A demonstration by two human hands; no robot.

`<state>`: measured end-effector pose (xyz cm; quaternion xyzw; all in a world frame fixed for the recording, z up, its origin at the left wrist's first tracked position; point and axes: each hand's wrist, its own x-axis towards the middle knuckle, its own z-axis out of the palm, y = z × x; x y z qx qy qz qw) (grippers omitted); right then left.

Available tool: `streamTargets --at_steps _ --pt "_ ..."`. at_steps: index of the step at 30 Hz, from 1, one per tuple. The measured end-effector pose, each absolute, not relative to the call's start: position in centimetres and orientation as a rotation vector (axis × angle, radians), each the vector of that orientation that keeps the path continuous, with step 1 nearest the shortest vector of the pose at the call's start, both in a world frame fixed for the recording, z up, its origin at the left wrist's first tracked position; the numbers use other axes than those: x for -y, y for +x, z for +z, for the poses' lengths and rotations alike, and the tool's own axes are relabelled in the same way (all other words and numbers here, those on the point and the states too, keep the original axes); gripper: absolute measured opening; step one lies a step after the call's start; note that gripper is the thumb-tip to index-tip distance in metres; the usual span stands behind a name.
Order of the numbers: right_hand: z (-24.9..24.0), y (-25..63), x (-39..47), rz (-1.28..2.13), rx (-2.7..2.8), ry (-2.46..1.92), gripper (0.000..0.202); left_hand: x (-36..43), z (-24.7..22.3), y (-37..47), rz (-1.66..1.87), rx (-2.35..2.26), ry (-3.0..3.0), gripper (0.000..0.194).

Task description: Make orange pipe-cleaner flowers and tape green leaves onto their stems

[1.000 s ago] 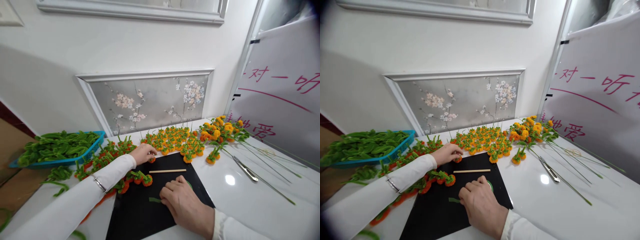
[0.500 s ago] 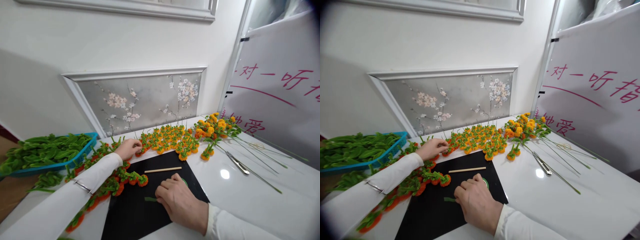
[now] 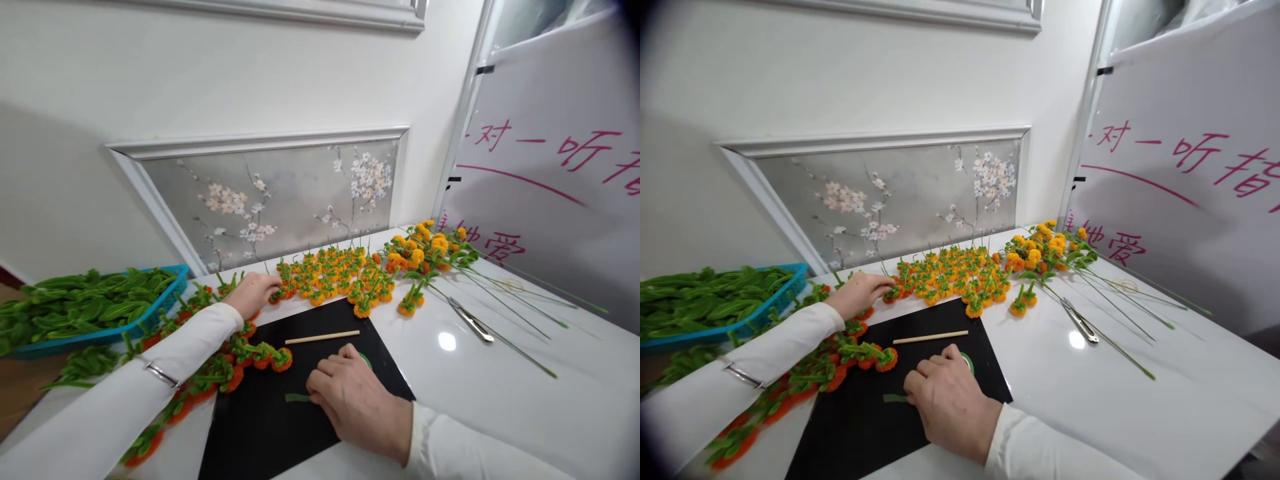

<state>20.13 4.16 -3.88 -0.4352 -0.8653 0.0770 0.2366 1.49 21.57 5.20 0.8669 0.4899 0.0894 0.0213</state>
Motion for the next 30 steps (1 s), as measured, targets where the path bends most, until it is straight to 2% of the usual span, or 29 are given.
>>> streamTargets --at_steps 14,24,30 --pt "-4.0 20.2 -4.3 0.223 2.359 -1.188 0.006 -19.6 8.6 2.1 0.561 -1.530 2.414 0.049" --pt "-3.9 20.2 -4.1 0.228 2.371 -1.193 0.006 -19.9 5.5 4.1 0.267 -1.355 2.534 0.029" --pt "-3.9 20.2 -4.2 0.215 2.385 -1.190 0.006 -20.1 6.2 4.3 0.223 -1.405 2.577 0.038"
